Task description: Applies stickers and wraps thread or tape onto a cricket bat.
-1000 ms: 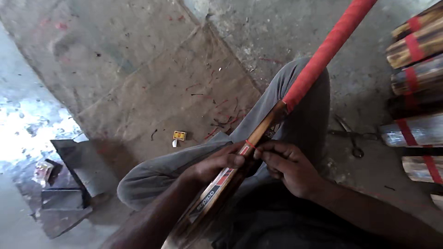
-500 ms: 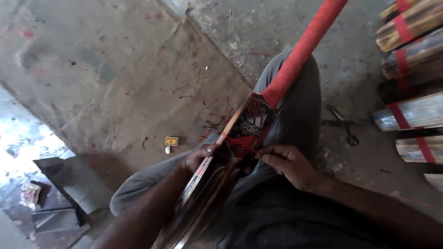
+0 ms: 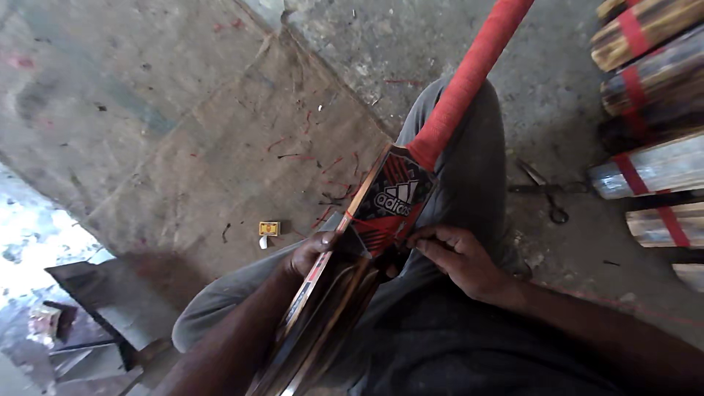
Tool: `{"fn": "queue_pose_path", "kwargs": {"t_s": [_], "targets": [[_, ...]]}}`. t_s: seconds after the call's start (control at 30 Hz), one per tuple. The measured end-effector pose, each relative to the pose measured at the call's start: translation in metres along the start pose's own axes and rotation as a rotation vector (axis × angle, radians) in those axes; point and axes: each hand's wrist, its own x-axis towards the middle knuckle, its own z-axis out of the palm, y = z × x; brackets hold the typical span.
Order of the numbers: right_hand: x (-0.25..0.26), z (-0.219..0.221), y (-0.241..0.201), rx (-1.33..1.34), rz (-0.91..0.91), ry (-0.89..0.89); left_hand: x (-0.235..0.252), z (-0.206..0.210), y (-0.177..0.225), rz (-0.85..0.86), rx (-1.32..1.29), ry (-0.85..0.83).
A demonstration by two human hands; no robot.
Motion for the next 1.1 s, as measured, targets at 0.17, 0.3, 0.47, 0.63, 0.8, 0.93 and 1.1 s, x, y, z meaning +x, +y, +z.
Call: {"fn": "queue_pose_path", "kwargs": {"t_s": [0.17,0.3,0.47,0.63,0.8,0.93,1.1], "targets": [[0.003,0.003,0.004,0.032,-0.023,0.03,-0.003,-0.001,0.0,0.026,0.072,0.031],[0.005,0.005,0.006,0.027,-0.017,0.042,-0.002,0.004,0.001,0.031,0.098,0.058],[0.006,0.005,0.006,0.036,-0.019,0.027,-0.002,0.003,0.002,0.008,0.01,0.033],[0.006,0.007,0.008,0.02,-0.017,0.049,-0.006,0.0,0.001,0.007,0.011,0.051],[0.003,0.003,0.005,-0.033,-0.045,0.023,-0.006,-0.001,0.0,0.02,0.024,0.058],[-0.006,-0.001,0.001,-0.04,-0.078,0.017,-0.003,0.004,0.001,0.027,-0.015,0.051],[-0.008,-0.002,0.003,-0.039,-0.08,0.04,-0.002,0.005,0.001,0.023,0.006,0.058]]}}
